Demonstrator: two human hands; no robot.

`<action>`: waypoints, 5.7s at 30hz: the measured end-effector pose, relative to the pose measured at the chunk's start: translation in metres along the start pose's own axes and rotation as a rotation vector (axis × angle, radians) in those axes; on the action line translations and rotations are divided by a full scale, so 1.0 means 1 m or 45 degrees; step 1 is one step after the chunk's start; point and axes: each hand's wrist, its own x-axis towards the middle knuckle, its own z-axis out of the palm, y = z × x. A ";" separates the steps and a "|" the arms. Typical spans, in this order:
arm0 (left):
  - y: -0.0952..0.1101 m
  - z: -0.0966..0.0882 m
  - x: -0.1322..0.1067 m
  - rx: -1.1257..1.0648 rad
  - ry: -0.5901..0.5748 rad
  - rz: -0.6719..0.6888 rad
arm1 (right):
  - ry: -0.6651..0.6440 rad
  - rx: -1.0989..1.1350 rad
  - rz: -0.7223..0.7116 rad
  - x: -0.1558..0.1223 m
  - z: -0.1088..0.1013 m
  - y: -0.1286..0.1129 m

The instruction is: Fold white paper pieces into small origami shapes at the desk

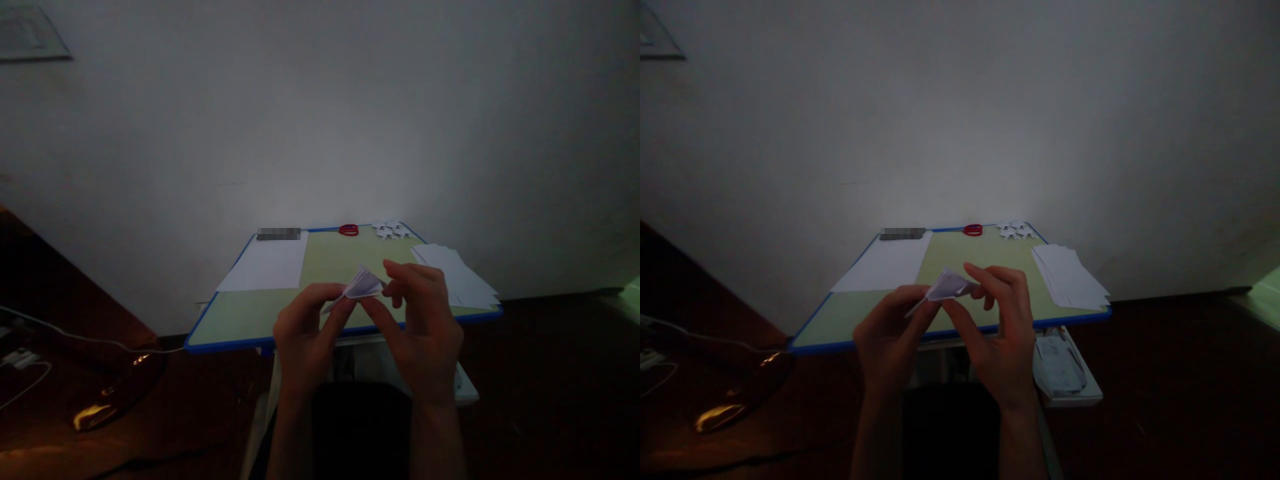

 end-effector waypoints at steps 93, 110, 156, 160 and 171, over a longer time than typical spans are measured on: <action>0.004 0.001 -0.001 -0.039 -0.146 -0.019 | -0.088 0.237 0.286 0.004 -0.002 0.003; 0.004 0.008 -0.001 -0.063 -0.047 0.014 | -0.088 0.142 0.243 0.004 0.000 0.000; -0.016 0.019 -0.007 -0.058 0.066 -0.224 | 0.134 0.463 0.528 -0.005 0.022 0.006; -0.014 0.018 -0.003 0.058 -0.054 -0.127 | 0.331 0.517 0.627 -0.004 0.025 0.013; -0.016 0.021 -0.003 0.133 -0.001 -0.211 | 0.110 0.538 0.772 0.003 0.020 0.012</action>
